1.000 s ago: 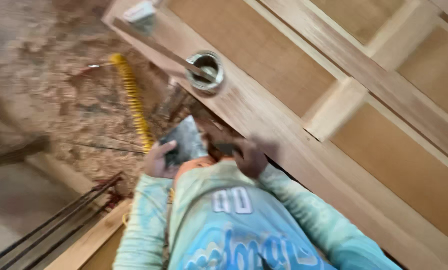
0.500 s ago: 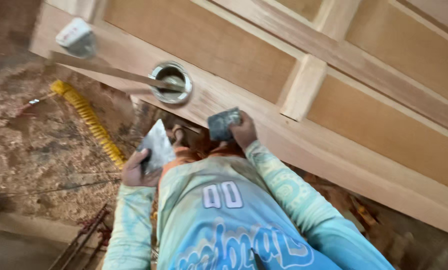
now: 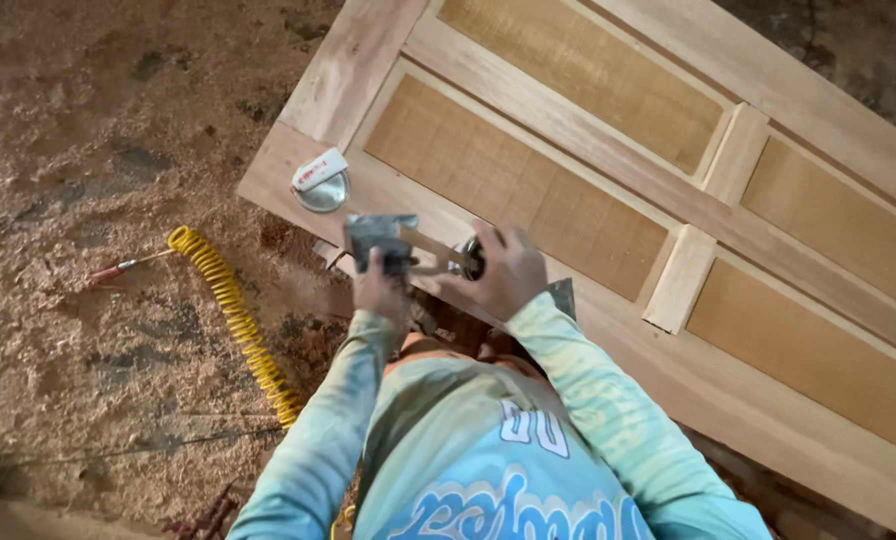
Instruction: The person uses a putty knife to apply a filler substance from a can into the gaps and joints of a wooden door frame. They scrape the filler onto the knife and smooth it into the seams, working on different sections of the frame.
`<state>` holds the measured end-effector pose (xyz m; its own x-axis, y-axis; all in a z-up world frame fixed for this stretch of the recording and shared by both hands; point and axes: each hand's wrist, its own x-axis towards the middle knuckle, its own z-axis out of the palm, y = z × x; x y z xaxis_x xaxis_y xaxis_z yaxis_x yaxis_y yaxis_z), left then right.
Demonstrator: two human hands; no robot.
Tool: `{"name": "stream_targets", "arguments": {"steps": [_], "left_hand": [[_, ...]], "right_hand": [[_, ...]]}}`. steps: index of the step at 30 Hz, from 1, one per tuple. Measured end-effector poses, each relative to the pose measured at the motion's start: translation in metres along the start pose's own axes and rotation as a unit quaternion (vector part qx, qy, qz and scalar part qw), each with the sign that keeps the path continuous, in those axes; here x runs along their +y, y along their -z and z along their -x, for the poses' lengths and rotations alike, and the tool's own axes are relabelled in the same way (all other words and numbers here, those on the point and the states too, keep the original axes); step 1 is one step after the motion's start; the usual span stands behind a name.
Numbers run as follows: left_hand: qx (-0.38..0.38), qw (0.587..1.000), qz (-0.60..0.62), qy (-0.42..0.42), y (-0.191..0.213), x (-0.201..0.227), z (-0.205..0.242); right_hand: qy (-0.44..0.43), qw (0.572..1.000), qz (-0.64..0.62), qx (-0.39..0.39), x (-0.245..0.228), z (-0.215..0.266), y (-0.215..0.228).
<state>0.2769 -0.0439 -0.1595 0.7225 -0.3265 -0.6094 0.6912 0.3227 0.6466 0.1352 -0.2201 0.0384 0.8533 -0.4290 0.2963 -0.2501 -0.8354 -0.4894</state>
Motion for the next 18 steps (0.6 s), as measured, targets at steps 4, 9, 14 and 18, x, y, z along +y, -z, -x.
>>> {"name": "stream_targets", "arguments": {"steps": [4,9,14,18], "left_hand": [[-0.118,0.982,-0.131,-0.069,-0.051,-0.015,-0.038],[-0.187,0.98,-0.055,-0.041,-0.092,-0.048,-0.055],[-0.239,0.958,0.024,0.155,-0.115,-0.07,-0.037],[-0.285,0.956,-0.067,0.019,-0.137,-0.056,-0.022]], "right_hand": [[-0.112,0.989,0.045,-0.082,-0.005,-0.021,0.006],[-0.095,0.991,-0.089,-0.035,0.036,0.023,0.051],[-0.139,0.986,0.023,-0.088,0.045,0.054,0.057],[-0.155,0.986,-0.057,-0.032,0.047,0.037,0.057]]}}
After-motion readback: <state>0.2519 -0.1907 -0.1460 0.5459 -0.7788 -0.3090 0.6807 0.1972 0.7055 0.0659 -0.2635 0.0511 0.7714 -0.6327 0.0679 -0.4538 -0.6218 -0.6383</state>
